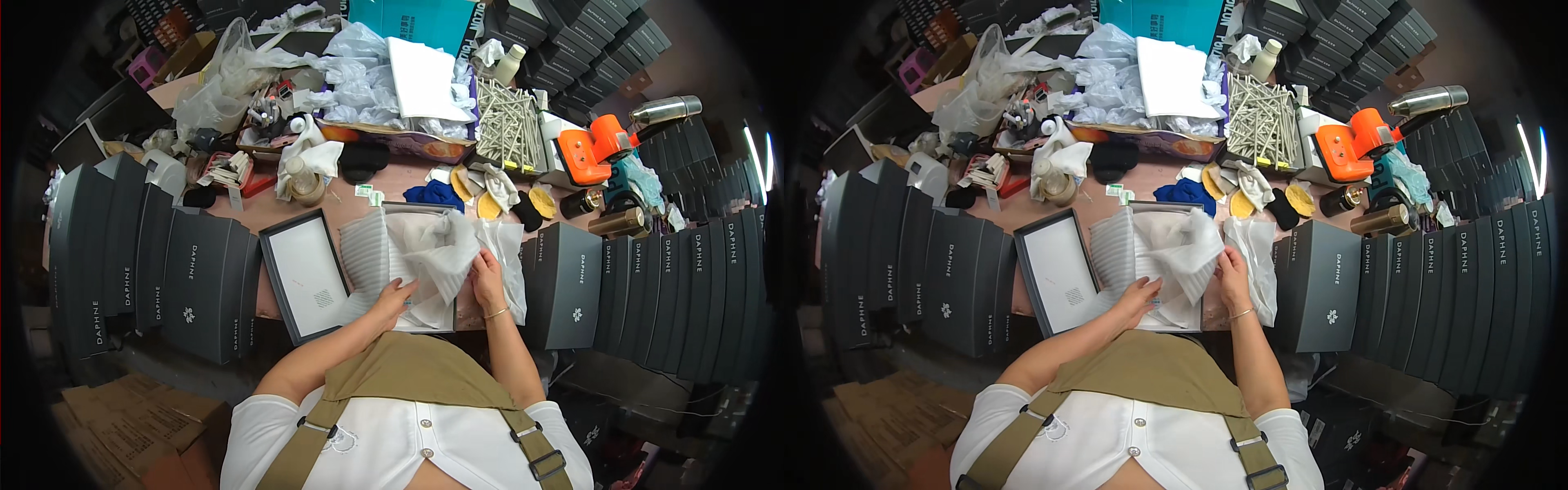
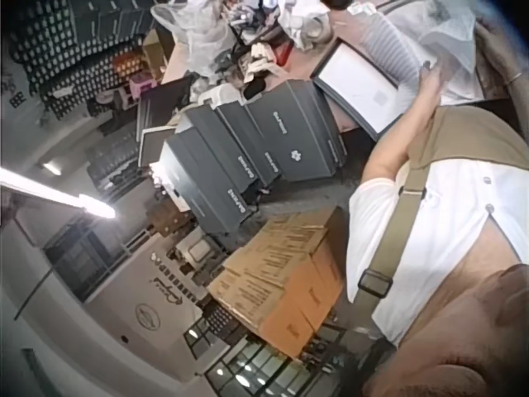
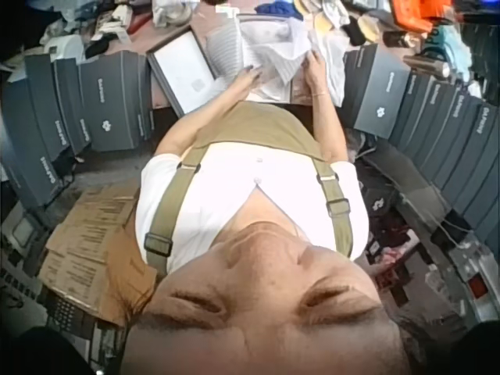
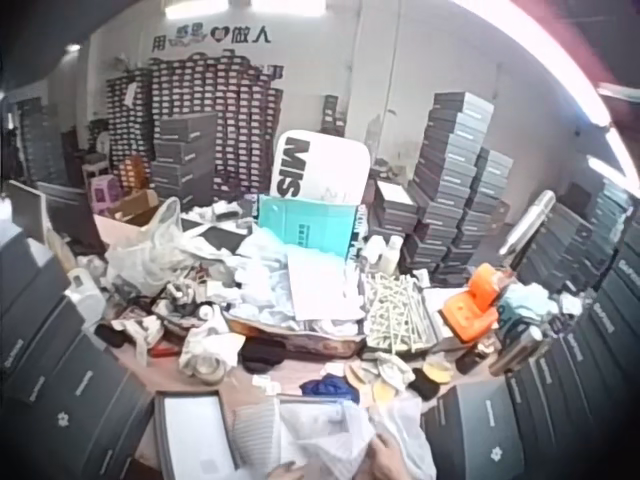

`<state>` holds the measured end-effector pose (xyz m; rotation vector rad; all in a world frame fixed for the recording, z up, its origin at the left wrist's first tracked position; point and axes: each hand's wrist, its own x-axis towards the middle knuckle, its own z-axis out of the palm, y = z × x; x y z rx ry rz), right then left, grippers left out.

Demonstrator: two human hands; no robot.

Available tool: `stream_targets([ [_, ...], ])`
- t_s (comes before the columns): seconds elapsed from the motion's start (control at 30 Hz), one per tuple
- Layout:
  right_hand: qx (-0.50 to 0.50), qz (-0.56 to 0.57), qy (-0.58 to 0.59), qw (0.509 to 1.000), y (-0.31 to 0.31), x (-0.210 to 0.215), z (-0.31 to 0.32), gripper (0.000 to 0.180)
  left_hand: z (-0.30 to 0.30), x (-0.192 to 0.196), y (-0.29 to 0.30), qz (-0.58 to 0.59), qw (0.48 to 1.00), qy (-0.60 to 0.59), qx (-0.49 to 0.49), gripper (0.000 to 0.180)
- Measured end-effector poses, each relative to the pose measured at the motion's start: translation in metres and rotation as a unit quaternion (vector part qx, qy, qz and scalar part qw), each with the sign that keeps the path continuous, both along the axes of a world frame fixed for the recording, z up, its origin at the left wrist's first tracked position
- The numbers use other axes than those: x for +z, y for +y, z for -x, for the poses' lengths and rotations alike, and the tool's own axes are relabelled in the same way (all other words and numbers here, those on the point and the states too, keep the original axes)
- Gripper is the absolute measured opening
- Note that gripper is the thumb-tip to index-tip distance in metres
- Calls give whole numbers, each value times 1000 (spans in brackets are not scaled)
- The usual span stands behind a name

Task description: Clean and wrap a pair of high-heeled shoes and place them into a shoe box.

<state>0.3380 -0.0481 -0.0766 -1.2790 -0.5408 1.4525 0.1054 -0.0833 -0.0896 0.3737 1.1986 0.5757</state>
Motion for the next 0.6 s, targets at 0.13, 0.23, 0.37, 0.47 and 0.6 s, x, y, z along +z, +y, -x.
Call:
stream_targets([
  [0.13, 14, -38, -222, 974, -31, 29, -20, 14, -2, 12, -3, -253, 964, 17, -76, 52],
  [0.23, 424, 172, -123, 881, -58, 115, -11, 16, -5, 23, 1, -469, 862, 145, -130, 50],
  [0.37, 435, -132, -278, 846, -56, 125, 77, 37, 6, 21, -9, -455, 843, 285, 21, 55],
  [0.47, 224, -256, -523, 782, -13, 85, 84, 55, 21, 19, -16, -415, 823, 389, -23, 63],
  [0.6, 240, -217, -644, 693, 9, 50, 38, 56, 32, 2, 24, -308, 852, 416, -83, 62],
])
